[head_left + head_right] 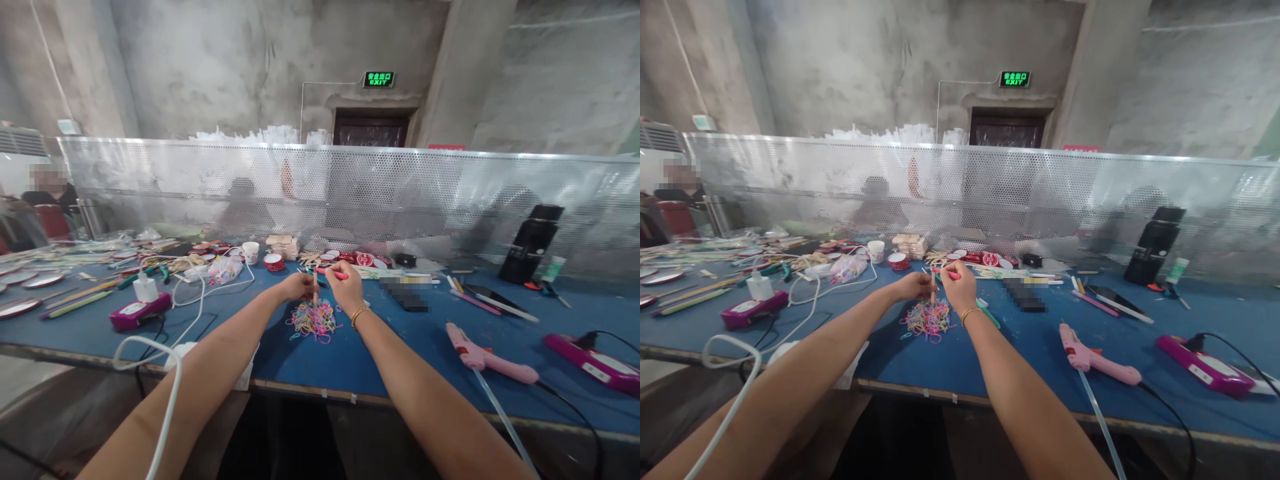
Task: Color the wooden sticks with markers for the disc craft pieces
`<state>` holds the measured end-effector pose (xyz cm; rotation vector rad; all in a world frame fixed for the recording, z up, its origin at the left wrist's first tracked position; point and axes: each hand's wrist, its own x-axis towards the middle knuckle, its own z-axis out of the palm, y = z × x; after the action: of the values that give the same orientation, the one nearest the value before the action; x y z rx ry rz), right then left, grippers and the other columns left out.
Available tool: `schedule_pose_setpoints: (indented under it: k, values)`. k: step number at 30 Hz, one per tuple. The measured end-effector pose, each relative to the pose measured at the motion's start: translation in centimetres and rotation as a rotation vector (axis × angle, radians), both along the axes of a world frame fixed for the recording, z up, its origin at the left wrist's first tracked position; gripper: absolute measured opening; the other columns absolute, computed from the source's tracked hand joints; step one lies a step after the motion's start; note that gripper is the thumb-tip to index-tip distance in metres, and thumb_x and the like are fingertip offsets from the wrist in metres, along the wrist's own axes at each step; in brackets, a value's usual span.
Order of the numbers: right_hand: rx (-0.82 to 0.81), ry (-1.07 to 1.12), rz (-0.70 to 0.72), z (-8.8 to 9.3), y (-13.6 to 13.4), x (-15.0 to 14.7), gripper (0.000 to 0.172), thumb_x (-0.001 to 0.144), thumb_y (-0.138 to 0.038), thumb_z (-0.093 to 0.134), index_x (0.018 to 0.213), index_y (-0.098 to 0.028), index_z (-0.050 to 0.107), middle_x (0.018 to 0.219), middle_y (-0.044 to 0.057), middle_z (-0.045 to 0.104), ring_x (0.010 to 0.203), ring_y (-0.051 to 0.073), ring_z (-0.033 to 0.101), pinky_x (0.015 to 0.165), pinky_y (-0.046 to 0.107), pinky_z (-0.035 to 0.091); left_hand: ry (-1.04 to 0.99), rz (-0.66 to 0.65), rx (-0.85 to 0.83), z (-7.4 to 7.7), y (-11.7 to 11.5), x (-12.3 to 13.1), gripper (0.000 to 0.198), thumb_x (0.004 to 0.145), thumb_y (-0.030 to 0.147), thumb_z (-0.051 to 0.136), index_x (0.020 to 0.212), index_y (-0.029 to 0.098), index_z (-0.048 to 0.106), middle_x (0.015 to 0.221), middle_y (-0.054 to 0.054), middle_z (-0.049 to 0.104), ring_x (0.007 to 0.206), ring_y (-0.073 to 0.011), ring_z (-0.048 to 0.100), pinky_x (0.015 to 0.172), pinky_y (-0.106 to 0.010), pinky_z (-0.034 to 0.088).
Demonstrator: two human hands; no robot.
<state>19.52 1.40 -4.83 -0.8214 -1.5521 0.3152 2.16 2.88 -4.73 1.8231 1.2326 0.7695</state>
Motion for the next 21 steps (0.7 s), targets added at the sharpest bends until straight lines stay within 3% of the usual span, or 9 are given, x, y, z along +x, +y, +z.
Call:
schedule_pose_setpoints:
  k: [12,21]
  values:
    - [0.006,-0.007,0.004,-0.01,0.05,-0.05,0.018,0.080,-0.034,0.053,0.068,-0.021,0.055,0.068,-0.001,0.061,0.066,0.015,0.056,0.068,0.026,0.040,-0.026,0.039,-0.043,-0.54,0.38,-0.12,0.034,0.067,0.044,0.072,0.076,0.014,0.059,0.065,-0.003,0.066,0.055,-0.0124,0.062,0.051,-0.021,0.041]
    - [-0.009,0.024,0.009,-0.16,0.16,-0.01,0.018,0.080,-0.034,0.053,0.069,-0.021,0.055,0.067,-0.001,0.061,0.065,0.015,0.055,0.068,0.026,0.040,-0.016,0.057,-0.059,-0.05,-0.11,0.00,0.034,0.067,0.043,0.074,0.076,0.014,0.059,0.065,-0.003,0.067,0.057,-0.0123,0.063,0.052,-0.021,0.041]
